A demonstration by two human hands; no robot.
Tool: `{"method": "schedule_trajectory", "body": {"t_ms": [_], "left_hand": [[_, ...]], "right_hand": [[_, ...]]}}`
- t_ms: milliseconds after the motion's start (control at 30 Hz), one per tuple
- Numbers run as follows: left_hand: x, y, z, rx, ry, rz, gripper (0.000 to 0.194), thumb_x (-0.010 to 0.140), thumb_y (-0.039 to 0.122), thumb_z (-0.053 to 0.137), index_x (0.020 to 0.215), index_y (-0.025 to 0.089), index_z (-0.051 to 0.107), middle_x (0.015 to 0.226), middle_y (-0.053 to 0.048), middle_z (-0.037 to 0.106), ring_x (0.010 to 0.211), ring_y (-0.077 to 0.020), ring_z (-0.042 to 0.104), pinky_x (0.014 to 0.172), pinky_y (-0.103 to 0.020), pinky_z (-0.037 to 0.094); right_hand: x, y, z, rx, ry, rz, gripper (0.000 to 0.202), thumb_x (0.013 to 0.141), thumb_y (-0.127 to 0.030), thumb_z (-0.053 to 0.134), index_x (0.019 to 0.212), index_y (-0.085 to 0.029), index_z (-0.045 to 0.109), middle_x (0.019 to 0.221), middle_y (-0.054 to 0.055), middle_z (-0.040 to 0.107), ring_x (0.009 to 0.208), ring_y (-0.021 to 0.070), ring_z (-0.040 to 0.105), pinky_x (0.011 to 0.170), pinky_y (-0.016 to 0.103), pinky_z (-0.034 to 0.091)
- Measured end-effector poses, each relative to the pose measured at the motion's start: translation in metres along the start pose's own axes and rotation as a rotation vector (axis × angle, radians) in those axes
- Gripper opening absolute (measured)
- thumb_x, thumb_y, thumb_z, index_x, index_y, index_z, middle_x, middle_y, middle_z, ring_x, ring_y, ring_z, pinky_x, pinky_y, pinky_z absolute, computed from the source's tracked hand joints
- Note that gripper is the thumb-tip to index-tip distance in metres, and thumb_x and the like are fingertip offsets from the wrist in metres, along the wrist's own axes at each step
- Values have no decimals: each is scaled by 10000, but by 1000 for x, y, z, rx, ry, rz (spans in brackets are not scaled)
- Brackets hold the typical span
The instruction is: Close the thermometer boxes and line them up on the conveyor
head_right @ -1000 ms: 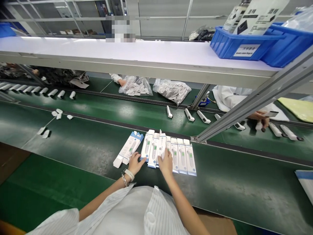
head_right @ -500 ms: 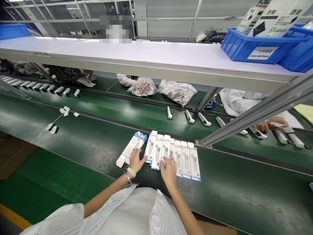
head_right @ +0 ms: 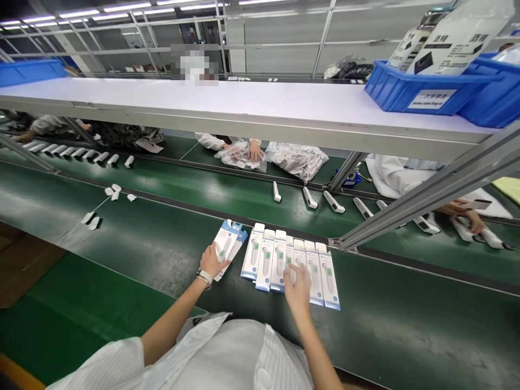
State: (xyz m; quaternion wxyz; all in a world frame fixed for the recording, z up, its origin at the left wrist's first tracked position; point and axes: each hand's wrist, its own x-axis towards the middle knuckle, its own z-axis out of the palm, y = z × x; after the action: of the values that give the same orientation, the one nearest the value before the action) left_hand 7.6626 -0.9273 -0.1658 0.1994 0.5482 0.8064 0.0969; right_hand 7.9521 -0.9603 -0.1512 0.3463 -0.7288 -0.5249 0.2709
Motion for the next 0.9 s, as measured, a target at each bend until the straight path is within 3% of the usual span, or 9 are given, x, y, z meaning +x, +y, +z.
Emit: {"method": "schedule_trajectory", "body": {"t_ms": [67, 133, 233, 300, 533, 633, 700, 800, 900], "left_hand": [[-13, 10, -19, -75, 25, 63, 889, 688, 450, 615, 1380, 108, 175, 1385, -196, 316, 1270, -323, 321, 1019, -420, 281], [-33, 27, -40, -271, -19, 212, 919, 695, 474, 615, 1397, 132, 129, 1419, -168, 277, 1311, -283, 268, 1065, -391, 237], [-67, 59, -68, -571, -279, 517, 1021, 611, 475, 713, 1403, 151, 155, 1447, -169, 233, 1327, -300, 238, 1091, -419, 203], [-84, 78, -79, -644, -382, 646, 1062, 557, 450, 764, 1401, 170, 185, 1436, -165, 259, 1313, -306, 267, 1085, -431, 224], [-91, 88, -89, -748, -444, 683, 1024, 493, 357, 817, 1356, 167, 301, 1368, -152, 372, 1237, -301, 375, 1045, -417, 301], [-90, 86, -84, -775, -502, 558, 635, 586, 325, 759, 1152, 154, 525, 1057, -88, 606, 945, -240, 570, 852, -365, 458], [-91, 86, -80, -830, -582, 456, 352, 660, 336, 701, 933, 134, 610, 821, -39, 635, 741, -181, 583, 710, -308, 480], [-91, 88, -77, -884, -642, 418, 290, 681, 367, 682, 812, 118, 610, 685, -5, 590, 624, -136, 535, 606, -257, 446], [-91, 91, -82, -843, -637, 516, 380, 641, 359, 719, 920, 129, 603, 749, -3, 588, 679, -138, 525, 623, -247, 428]], "right_hand": [[-2, -19, -4, 102, -70, 42, 475, 721, -513, 494, 1017, -158, 598, 1302, 181, 404, 1262, 346, 321, 1010, 537, 270], [-4, -46, -10, 301, -275, 46, 538, 709, -529, 553, 1134, -200, 541, 1349, 148, 392, 1269, 318, 336, 1005, 524, 297], [-5, -90, -21, 682, -656, -69, 689, 655, -544, 651, 1249, -262, 445, 1359, 104, 425, 1243, 288, 399, 998, 500, 333], [-4, -112, -26, 819, -770, -139, 724, 600, -552, 699, 1222, -257, 474, 1336, 97, 456, 1232, 292, 414, 1002, 496, 334], [-9, -125, -22, 862, -643, -192, 699, 488, -458, 793, 1096, -228, 536, 1153, 86, 590, 1017, 273, 575, 878, 456, 463], [-13, -121, -13, 833, -453, -37, 474, 532, -409, 783, 909, -192, 594, 870, 52, 677, 788, 228, 634, 744, 399, 515], [-14, -119, -9, 827, -355, 56, 369, 556, -400, 772, 803, -184, 603, 765, 39, 684, 709, 213, 635, 698, 378, 518], [-14, -117, -10, 865, -354, 76, 379, 566, -432, 762, 813, -186, 612, 814, 63, 698, 760, 236, 646, 738, 401, 513], [-16, -117, -15, 945, -426, 13, 507, 587, -494, 734, 979, -206, 590, 1062, 100, 655, 962, 270, 614, 849, 431, 478]]}}
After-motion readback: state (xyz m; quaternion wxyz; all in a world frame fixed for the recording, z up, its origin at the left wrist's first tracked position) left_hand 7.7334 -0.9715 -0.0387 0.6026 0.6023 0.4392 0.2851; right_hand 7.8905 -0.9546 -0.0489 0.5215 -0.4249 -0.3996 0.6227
